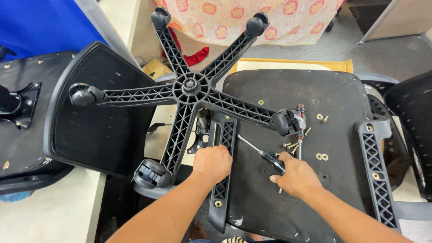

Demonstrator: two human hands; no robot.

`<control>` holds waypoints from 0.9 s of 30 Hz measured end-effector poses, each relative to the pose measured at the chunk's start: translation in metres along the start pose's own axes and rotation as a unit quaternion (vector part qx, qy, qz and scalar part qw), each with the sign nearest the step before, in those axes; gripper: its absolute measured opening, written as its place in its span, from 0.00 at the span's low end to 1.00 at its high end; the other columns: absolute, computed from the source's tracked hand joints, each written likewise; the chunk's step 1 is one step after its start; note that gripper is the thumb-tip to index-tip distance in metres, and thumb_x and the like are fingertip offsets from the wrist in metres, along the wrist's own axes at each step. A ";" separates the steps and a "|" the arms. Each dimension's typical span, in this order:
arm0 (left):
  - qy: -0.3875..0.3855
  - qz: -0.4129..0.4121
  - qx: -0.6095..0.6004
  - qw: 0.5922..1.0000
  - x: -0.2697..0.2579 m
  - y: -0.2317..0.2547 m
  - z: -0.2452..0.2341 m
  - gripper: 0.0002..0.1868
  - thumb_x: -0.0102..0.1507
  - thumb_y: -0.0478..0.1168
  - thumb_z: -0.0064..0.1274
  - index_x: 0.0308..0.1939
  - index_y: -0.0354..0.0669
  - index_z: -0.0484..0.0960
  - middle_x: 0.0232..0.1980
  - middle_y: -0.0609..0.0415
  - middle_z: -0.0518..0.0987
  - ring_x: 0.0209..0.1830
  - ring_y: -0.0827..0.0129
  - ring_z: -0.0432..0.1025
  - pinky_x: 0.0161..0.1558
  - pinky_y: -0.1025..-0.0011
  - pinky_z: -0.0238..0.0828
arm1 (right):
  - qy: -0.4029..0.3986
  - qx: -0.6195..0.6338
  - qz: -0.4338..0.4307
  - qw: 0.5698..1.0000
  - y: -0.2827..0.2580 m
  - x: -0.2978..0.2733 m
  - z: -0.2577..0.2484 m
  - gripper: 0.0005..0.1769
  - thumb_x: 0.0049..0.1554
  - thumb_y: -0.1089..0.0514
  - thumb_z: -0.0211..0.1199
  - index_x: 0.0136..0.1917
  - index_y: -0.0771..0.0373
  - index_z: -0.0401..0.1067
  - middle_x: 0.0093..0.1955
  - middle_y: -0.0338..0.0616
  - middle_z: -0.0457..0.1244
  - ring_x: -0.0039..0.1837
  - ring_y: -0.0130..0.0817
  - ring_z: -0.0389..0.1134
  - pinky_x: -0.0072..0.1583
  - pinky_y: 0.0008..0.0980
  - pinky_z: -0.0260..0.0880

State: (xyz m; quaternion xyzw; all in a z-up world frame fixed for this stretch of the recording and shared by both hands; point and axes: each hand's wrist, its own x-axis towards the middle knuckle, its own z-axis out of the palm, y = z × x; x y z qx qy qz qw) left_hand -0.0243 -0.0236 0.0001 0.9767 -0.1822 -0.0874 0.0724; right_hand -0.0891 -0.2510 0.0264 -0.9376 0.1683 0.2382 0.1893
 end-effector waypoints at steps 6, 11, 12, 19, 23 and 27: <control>-0.052 -0.035 -0.029 0.998 0.000 0.007 -0.009 0.21 0.67 0.49 0.42 0.31 0.43 0.85 0.34 0.44 0.84 0.36 0.49 0.79 0.41 0.56 0.75 | -0.006 0.009 0.004 1.000 -0.001 -0.002 -0.003 0.35 0.51 0.46 0.73 0.68 0.52 0.65 0.50 0.51 0.71 0.57 0.49 0.74 0.60 0.46 0.72; 0.007 -0.023 -0.021 0.999 -0.004 0.006 0.002 0.17 0.64 0.47 0.45 0.32 0.41 0.84 0.34 0.44 0.85 0.33 0.49 0.81 0.37 0.56 0.77 | -0.016 0.017 0.016 1.000 -0.003 -0.004 -0.005 0.36 0.51 0.46 0.73 0.70 0.50 0.65 0.48 0.51 0.72 0.55 0.46 0.75 0.59 0.46 0.73; 0.022 -0.017 -0.018 0.999 -0.003 0.005 0.004 0.15 0.63 0.46 0.46 0.32 0.42 0.84 0.34 0.45 0.85 0.33 0.49 0.81 0.36 0.55 0.77 | -0.011 0.011 0.009 1.000 -0.004 -0.004 -0.006 0.36 0.51 0.46 0.73 0.70 0.51 0.65 0.48 0.51 0.72 0.55 0.46 0.75 0.59 0.46 0.73; 0.073 -0.110 -0.110 0.985 0.001 0.007 -0.010 0.21 0.66 0.50 0.45 0.29 0.42 0.86 0.34 0.40 0.84 0.36 0.45 0.79 0.43 0.53 0.76 | -0.012 0.014 0.013 1.000 0.001 -0.002 -0.002 0.36 0.51 0.46 0.73 0.70 0.51 0.65 0.48 0.52 0.72 0.53 0.47 0.76 0.58 0.45 0.73; 0.129 -0.105 -0.141 0.976 0.000 0.016 -0.026 0.18 0.66 0.49 0.45 0.35 0.39 0.83 0.33 0.40 0.83 0.36 0.44 0.79 0.42 0.51 0.75 | 0.006 0.010 -0.007 1.000 0.007 0.002 0.003 0.35 0.50 0.45 0.74 0.67 0.53 0.66 0.48 0.52 0.71 0.53 0.48 0.75 0.57 0.46 0.73; 0.127 -0.064 -0.145 0.979 -0.010 0.031 -0.022 0.15 0.65 0.48 0.49 0.38 0.39 0.81 0.35 0.42 0.83 0.36 0.45 0.79 0.42 0.51 0.75 | 0.048 0.029 -0.046 0.997 0.012 0.002 0.008 0.28 0.49 0.44 0.73 0.59 0.56 0.71 0.43 0.50 0.71 0.47 0.46 0.74 0.52 0.45 0.73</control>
